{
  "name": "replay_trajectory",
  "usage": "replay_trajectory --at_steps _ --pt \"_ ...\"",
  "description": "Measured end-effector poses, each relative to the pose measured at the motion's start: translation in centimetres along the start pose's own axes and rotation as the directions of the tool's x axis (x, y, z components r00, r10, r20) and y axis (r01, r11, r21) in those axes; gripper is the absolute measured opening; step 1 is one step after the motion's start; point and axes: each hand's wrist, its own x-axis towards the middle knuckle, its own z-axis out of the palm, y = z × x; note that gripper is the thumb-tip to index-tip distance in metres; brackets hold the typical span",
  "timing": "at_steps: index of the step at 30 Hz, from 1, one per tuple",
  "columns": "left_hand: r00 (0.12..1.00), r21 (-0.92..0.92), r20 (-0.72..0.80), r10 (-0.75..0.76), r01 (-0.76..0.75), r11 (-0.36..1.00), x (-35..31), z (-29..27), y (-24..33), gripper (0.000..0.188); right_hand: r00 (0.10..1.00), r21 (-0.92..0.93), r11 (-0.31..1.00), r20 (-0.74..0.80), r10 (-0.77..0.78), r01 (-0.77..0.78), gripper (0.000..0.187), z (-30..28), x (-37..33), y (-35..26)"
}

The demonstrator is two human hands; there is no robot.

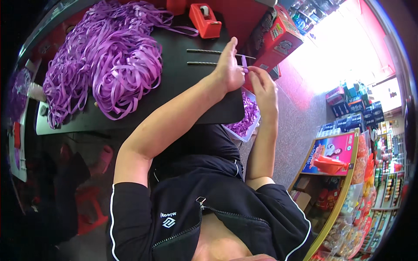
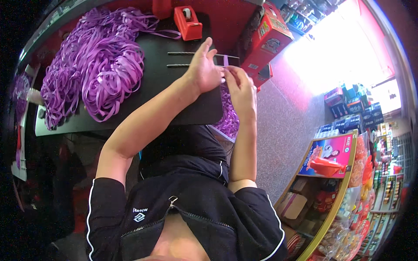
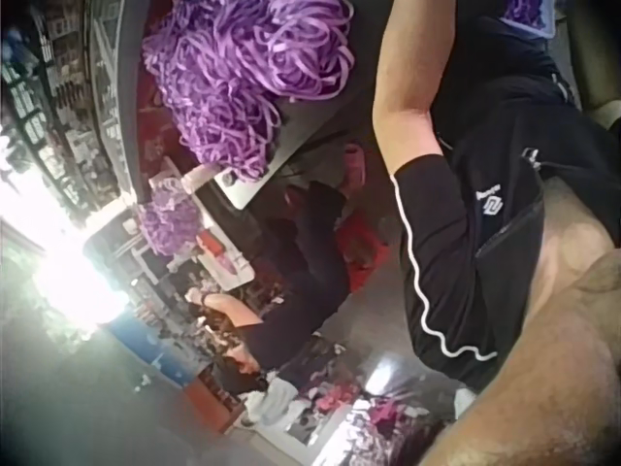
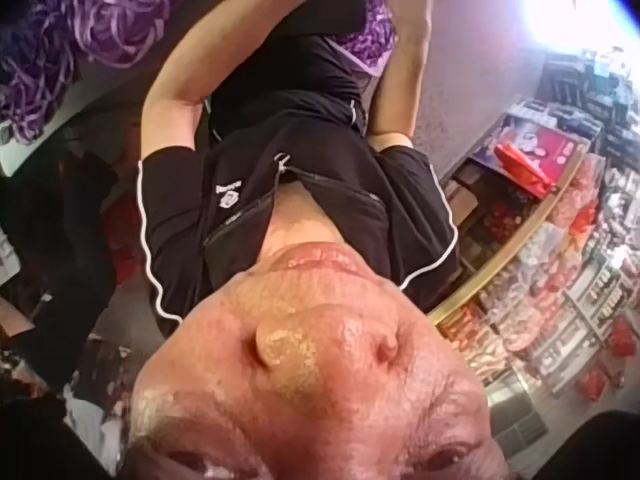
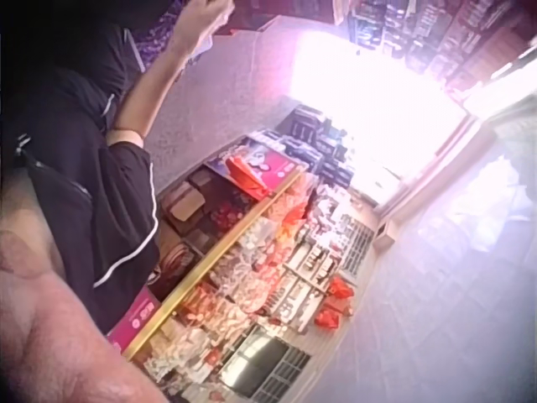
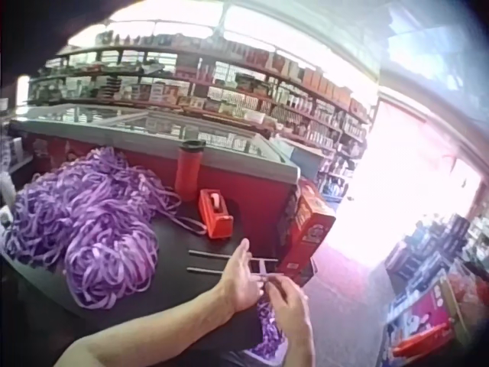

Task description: Making ribbon bows by wrapping purple ribbon around two parallel metal rods and tying them.

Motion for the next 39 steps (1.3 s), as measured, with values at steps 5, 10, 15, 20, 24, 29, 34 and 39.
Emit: replay_trajectory --at_steps 5,10,15,20,24,29,34,39 --pt "0.992 0.075 0.104 0.069 -0.077 0.994 0.1 -0.3 -0.6 0.103 0.952 0.054 0.950 -0.009 -0.307 0.307 0.025 -0.5 4.0 -4.2" --pt "0.996 0.045 0.057 0.061 -0.064 0.997 -0.1 0.3 -0.7 0.104 0.919 0.234 0.907 0.103 -0.381 0.349 0.024 3.4 15.4 -5.7" --pt "0.981 -0.018 0.187 0.060 -0.058 0.998 -1.0 1.1 -1.2 0.104 0.956 -0.088 0.992 0.288 -0.062 0.090 0.031 7.3 24.4 -2.5" --pt "0.982 -0.124 0.158 0.103 -0.084 0.989 0.2 0.0 -0.9 0.073 0.893 -0.159 0.986 0.433 0.122 -0.058 0.022 9.4 24.9 -5.5" --pt "0.972 -0.136 0.205 0.116 -0.089 0.987 0.7 -0.3 -0.8 0.069 0.893 -0.076 0.991 0.430 0.135 -0.113 0.022 9.8 25.4 -5.6" --pt "0.988 -0.020 0.112 0.103 -0.101 0.995 -1.2 0.8 -0.3 0.086 0.883 0.088 0.970 0.439 0.166 -0.225 0.024 9.2 25.6 -5.3" --pt "0.982 -0.019 0.176 0.069 -0.067 0.998 -1.4 1.0 -0.3 0.091 0.876 0.090 0.970 0.454 0.162 -0.226 0.023 9.4 26.6 -4.6" --pt "0.957 -0.024 0.273 0.094 -0.090 0.996 -0.8 0.1 -0.2 0.084 0.858 0.106 0.966 0.489 0.155 -0.235 0.021 10.0 25.1 -6.2"
